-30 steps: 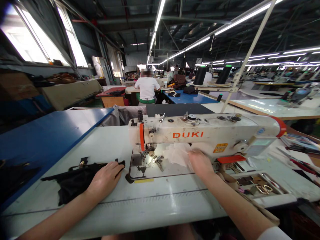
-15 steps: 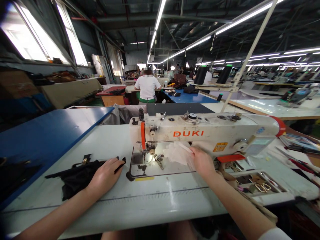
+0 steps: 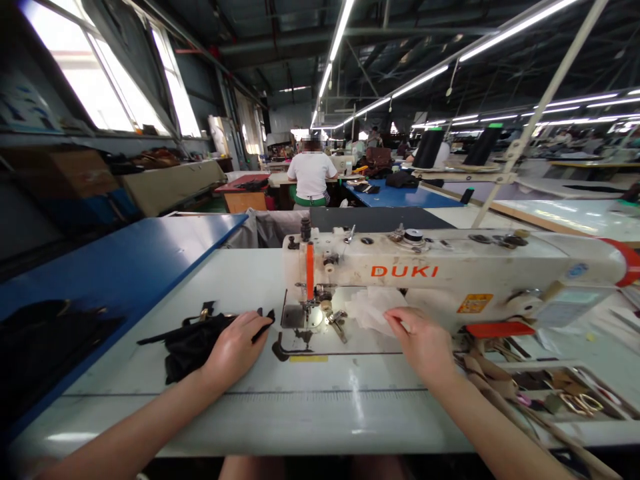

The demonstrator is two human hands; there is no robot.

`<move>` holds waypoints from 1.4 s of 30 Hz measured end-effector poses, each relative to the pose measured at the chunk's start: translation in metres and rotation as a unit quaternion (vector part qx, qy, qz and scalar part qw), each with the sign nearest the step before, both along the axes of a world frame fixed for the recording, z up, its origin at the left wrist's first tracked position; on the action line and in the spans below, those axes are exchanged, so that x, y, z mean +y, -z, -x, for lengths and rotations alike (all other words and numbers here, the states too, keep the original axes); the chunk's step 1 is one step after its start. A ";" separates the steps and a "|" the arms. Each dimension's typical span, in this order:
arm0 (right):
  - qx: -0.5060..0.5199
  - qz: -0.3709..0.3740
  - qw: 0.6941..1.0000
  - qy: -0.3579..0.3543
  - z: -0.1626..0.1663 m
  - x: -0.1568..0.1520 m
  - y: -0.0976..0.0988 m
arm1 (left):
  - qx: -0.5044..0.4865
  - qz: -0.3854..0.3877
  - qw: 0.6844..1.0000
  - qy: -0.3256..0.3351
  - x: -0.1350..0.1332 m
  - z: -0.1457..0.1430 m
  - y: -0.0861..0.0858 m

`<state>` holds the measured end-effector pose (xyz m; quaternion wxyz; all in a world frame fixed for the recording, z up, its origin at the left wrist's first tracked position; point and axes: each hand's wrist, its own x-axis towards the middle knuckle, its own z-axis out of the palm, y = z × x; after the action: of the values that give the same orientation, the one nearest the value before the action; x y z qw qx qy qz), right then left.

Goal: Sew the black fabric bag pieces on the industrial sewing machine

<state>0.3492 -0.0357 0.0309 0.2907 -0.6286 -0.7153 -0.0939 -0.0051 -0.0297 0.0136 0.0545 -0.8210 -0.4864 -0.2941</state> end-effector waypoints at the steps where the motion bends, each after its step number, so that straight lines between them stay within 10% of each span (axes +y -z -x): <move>1: -0.007 -0.022 0.998 -0.052 0.014 -0.006 0.000 | -0.008 -0.006 1.000 0.004 -0.001 -0.002 -0.001; 6: -0.068 -0.041 0.973 -0.217 0.087 -0.022 0.008 | -0.039 -0.024 0.999 0.011 -0.003 -0.008 -0.004; 15: -0.117 -0.021 0.963 -0.241 0.140 0.001 0.029 | -0.092 -0.077 0.993 0.000 -0.001 -0.014 -0.018; 24: -0.044 0.086 0.940 -0.328 0.135 -0.002 0.023 | 0.188 0.049 0.980 0.040 -0.001 -0.038 0.005; 42: -0.044 0.096 0.938 -0.331 0.124 -0.005 0.022 | 0.214 0.063 0.973 0.065 -0.004 -0.038 0.003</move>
<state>0.2254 -0.0407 0.0094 0.2117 -0.3763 -0.9006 0.0495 0.0329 -0.0339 0.0110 0.0862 -0.8966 -0.4263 -0.0829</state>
